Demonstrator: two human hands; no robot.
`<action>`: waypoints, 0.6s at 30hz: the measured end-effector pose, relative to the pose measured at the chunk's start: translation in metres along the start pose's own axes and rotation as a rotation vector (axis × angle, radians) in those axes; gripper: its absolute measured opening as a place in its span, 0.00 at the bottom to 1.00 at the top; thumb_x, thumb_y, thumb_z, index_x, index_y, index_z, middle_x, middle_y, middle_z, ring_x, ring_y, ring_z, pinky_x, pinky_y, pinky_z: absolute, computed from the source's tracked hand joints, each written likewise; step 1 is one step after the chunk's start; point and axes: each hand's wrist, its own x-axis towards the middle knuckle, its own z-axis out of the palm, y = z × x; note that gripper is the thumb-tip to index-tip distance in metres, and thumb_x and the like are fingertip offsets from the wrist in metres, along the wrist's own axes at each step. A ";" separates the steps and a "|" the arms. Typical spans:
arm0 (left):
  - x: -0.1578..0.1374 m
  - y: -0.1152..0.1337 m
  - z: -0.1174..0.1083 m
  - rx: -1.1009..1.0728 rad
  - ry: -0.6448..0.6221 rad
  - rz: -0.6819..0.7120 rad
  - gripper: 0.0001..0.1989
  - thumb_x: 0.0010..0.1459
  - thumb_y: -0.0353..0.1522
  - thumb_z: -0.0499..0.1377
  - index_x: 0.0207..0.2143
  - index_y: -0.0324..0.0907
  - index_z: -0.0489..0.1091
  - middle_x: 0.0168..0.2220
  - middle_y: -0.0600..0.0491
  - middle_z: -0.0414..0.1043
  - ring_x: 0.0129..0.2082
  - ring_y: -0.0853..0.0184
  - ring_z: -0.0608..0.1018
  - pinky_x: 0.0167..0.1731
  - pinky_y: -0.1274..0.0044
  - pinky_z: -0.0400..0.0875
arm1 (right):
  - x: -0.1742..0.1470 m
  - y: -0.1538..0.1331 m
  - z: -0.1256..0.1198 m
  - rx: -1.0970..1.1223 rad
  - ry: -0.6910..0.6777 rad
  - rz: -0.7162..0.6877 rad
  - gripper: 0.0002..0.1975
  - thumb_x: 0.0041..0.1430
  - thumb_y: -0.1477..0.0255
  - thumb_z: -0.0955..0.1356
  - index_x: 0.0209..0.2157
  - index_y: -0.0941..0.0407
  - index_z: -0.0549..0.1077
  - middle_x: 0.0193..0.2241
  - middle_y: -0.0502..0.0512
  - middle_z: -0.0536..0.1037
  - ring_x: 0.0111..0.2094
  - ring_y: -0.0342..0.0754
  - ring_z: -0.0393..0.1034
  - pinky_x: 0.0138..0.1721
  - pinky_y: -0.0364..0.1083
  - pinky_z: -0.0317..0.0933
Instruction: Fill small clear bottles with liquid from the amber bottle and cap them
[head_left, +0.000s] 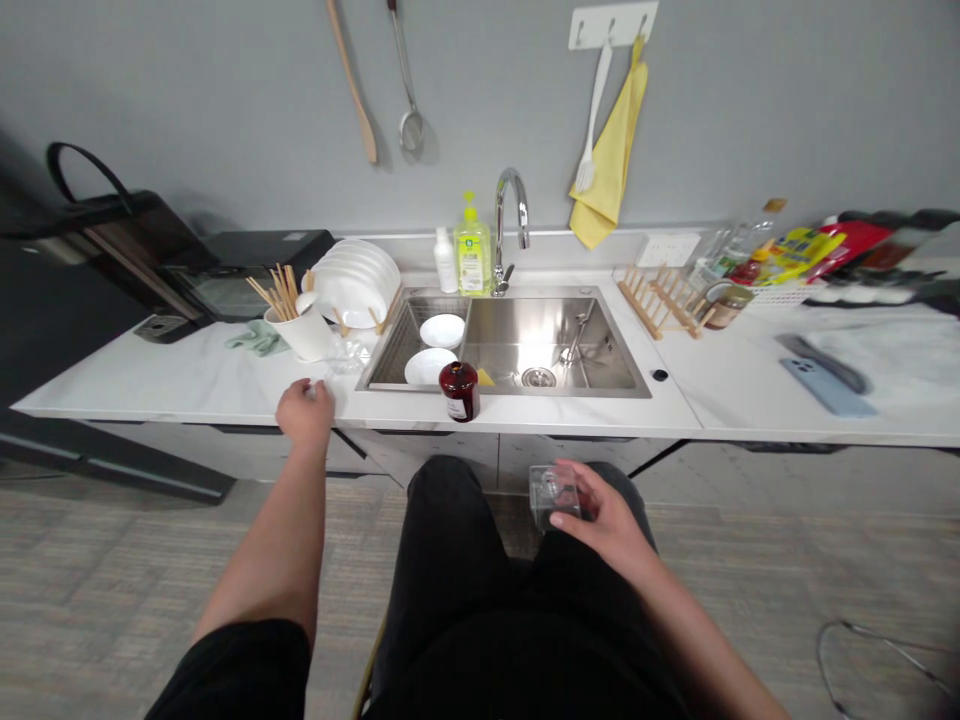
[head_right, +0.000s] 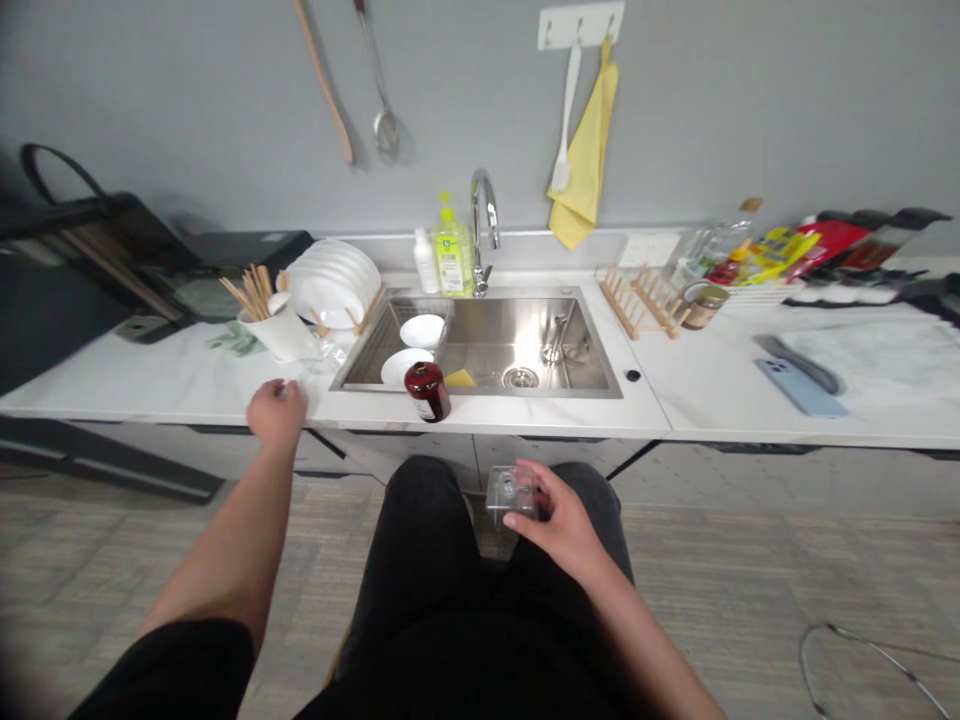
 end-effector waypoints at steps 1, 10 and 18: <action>0.000 0.000 -0.003 -0.019 0.008 0.004 0.21 0.69 0.41 0.62 0.57 0.37 0.78 0.51 0.41 0.81 0.53 0.51 0.80 0.59 0.62 0.72 | 0.000 0.000 0.000 0.006 -0.005 -0.003 0.42 0.56 0.55 0.85 0.68 0.50 0.76 0.64 0.67 0.85 0.63 0.67 0.83 0.63 0.65 0.79; -0.086 0.039 -0.022 -0.517 0.107 0.123 0.21 0.74 0.42 0.57 0.63 0.43 0.67 0.65 0.39 0.75 0.64 0.53 0.80 0.63 0.64 0.75 | 0.000 0.004 -0.010 0.030 -0.013 -0.001 0.41 0.57 0.54 0.85 0.68 0.48 0.76 0.63 0.65 0.85 0.64 0.68 0.83 0.66 0.66 0.78; -0.174 0.141 0.024 -0.941 -0.617 0.297 0.66 0.45 0.45 0.83 0.80 0.55 0.53 0.82 0.33 0.56 0.78 0.42 0.71 0.69 0.54 0.73 | -0.006 -0.005 -0.009 0.044 -0.010 -0.029 0.42 0.56 0.53 0.86 0.68 0.48 0.75 0.63 0.65 0.85 0.64 0.66 0.83 0.66 0.65 0.78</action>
